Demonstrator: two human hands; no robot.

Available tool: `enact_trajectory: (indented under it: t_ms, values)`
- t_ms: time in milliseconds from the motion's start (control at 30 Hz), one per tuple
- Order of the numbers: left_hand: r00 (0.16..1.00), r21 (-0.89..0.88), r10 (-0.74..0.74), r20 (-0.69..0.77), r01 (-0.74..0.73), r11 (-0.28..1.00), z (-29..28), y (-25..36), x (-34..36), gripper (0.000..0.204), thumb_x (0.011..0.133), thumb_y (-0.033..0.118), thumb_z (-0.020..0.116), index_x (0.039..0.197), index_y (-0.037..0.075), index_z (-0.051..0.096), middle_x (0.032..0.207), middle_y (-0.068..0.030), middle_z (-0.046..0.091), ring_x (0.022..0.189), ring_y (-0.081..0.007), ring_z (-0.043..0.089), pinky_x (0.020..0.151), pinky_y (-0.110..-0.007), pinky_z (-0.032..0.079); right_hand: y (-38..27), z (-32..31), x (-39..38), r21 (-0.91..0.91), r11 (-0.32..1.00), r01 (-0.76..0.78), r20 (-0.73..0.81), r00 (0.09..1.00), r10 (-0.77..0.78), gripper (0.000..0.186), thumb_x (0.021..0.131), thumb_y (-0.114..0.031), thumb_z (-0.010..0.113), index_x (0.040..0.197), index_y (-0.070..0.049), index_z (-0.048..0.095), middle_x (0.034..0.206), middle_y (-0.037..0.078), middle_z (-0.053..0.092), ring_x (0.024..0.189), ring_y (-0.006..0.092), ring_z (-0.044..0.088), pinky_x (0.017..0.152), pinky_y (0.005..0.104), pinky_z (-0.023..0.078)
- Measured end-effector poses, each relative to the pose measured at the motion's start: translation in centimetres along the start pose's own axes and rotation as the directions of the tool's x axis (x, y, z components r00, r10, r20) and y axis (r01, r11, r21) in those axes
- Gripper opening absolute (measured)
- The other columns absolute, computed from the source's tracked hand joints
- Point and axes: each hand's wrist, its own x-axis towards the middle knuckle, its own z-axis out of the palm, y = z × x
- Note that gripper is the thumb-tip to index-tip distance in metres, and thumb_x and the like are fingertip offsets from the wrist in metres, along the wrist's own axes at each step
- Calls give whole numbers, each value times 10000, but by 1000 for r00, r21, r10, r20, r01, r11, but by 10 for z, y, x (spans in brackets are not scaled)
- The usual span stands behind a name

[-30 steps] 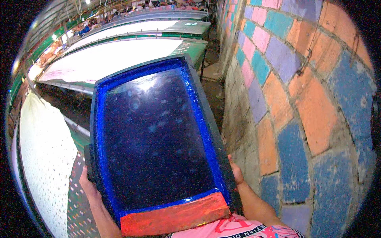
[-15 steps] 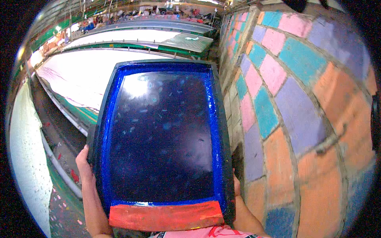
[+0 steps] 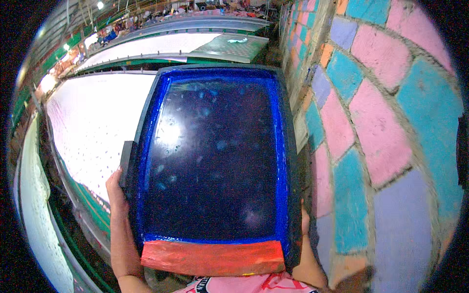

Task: The person holds a screen printing frame and repeatedly uses a red squeegee to pull dark ink across the mesh onto a patterned fabric below. The person repositions the frame and repeats the squeegee strokes multiple times.

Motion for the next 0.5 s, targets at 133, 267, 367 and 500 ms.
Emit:
enact_trajectory:
  t_ms: [133, 267, 367, 500]
  values:
    - [987, 7, 102, -127, -102, 995, 69, -7, 67, 411, 1105, 323, 650, 1262, -29, 793, 1137, -105, 807, 986, -216, 741, 924, -374, 566, -38, 30, 169, -86, 993, -78, 62, 995, 84, 718, 1222, -579, 430, 1584, 7, 634, 1502, 40, 725, 1299, 162, 692, 1177, 346, 519]
    - [984, -152, 98, -150, -121, 981, 141, 4, 121, 436, 1133, 350, 612, 1282, -22, 781, 1128, -101, 807, 970, -225, 748, 926, -384, 576, -70, 39, 340, -303, 951, 68, 177, 984, -13, 798, 1197, -651, 436, 1631, -2, 599, 1583, 59, 671, 1384, 167, 637, 1262, 343, 435]
    - [957, -123, 114, -266, -151, 981, 141, 1, 136, 434, 1146, 364, 596, 1260, -11, 783, 1117, -95, 810, 957, -222, 750, 922, -386, 582, -102, 100, 407, -349, 936, -49, 320, 932, 168, 829, 1173, -689, 468, 1630, -11, 608, 1573, 61, 676, 1381, 160, 634, 1262, 338, 432]
    - [911, -87, 154, -383, -202, 976, 151, -11, 173, 438, 1160, 384, 582, 1220, 9, 800, 1077, -91, 813, 921, -222, 757, 897, -387, 599, -115, 161, 490, -354, 915, -195, 326, 891, 316, 799, 1157, -692, 514, 1567, -24, 672, 1402, 21, 758, 1193, 119, 697, 1091, 305, 538]
